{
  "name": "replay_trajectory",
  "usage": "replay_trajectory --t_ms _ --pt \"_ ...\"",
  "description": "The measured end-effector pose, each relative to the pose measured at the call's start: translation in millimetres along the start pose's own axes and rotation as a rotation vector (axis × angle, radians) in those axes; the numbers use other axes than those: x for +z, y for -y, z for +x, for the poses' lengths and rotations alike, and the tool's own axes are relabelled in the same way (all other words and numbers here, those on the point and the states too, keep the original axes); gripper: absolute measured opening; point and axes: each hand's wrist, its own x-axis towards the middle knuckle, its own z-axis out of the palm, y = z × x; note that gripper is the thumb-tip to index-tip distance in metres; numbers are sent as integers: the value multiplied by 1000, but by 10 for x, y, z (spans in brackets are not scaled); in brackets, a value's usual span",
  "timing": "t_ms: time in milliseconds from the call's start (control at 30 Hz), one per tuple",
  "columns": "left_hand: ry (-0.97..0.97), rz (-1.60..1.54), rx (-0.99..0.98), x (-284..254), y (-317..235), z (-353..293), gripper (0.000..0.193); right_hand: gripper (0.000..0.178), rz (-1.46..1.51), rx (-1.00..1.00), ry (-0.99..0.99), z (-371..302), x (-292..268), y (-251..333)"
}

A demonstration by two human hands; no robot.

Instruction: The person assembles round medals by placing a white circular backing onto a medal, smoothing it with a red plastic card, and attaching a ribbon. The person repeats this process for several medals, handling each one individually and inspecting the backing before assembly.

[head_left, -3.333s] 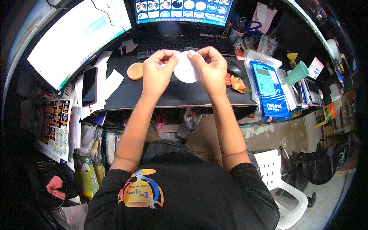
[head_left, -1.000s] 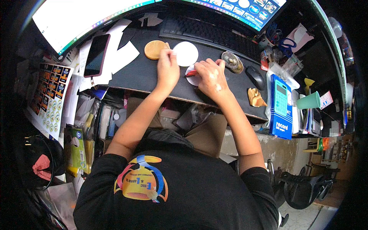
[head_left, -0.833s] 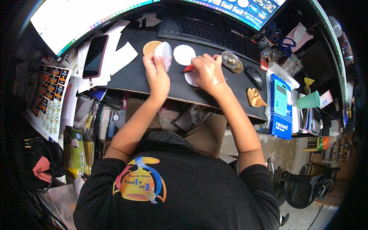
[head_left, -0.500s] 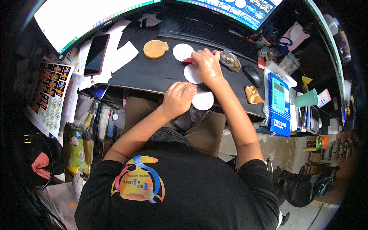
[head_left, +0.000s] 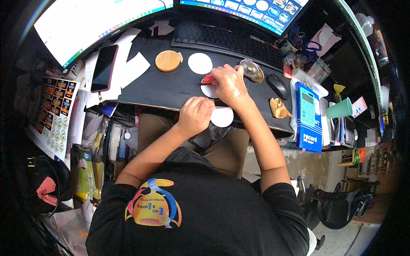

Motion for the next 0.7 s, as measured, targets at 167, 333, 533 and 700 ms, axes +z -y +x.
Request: replay_trajectory --t_ms 167,333,533,700 --pt "15 8 1 -36 -14 5 13 8 -70 10 -24 140 130 -86" --pt "8 35 21 -36 -34 37 11 12 -80 -37 -17 12 31 7" --pt "17 39 9 -31 -27 29 11 15 40 -58 50 -293 -240 159" --pt "12 57 7 -15 -34 26 11 14 42 -57 49 -119 -138 89"
